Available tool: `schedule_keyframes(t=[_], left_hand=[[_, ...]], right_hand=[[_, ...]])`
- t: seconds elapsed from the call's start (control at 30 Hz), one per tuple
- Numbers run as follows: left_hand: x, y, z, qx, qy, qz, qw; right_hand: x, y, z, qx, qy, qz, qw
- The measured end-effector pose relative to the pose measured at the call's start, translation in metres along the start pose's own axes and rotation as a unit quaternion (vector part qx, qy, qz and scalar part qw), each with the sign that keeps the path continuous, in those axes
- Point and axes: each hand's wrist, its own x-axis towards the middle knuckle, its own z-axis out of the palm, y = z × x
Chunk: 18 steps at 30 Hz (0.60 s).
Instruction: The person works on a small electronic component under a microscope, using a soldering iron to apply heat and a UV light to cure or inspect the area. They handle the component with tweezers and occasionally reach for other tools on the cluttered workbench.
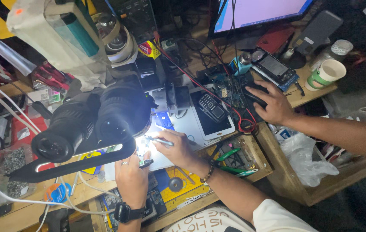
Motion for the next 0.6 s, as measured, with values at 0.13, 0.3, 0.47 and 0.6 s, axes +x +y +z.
schedule_keyframes(t=[0.13, 0.3, 0.47, 0.6], left_hand=[[-0.0005, -0.0012, 0.0018, 0.011, 0.003, 0.003, 1.000], [-0.0002, -0.0017, 0.0024, 0.007, 0.004, 0.005, 1.000], [0.0003, -0.0005, 0.0012, 0.005, 0.005, 0.000, 1.000], [0.0007, 0.0002, 0.0004, 0.004, 0.006, 0.001, 1.000]], right_hand=[[-0.0002, 0.0001, 0.0001, 0.001, 0.002, -0.008, 1.000], [0.0000, 0.0002, -0.0003, -0.003, 0.002, -0.011, 1.000], [-0.0003, 0.0006, 0.0002, 0.002, 0.001, -0.012, 1.000], [-0.0004, 0.0004, -0.0001, 0.006, -0.004, -0.005, 1.000]])
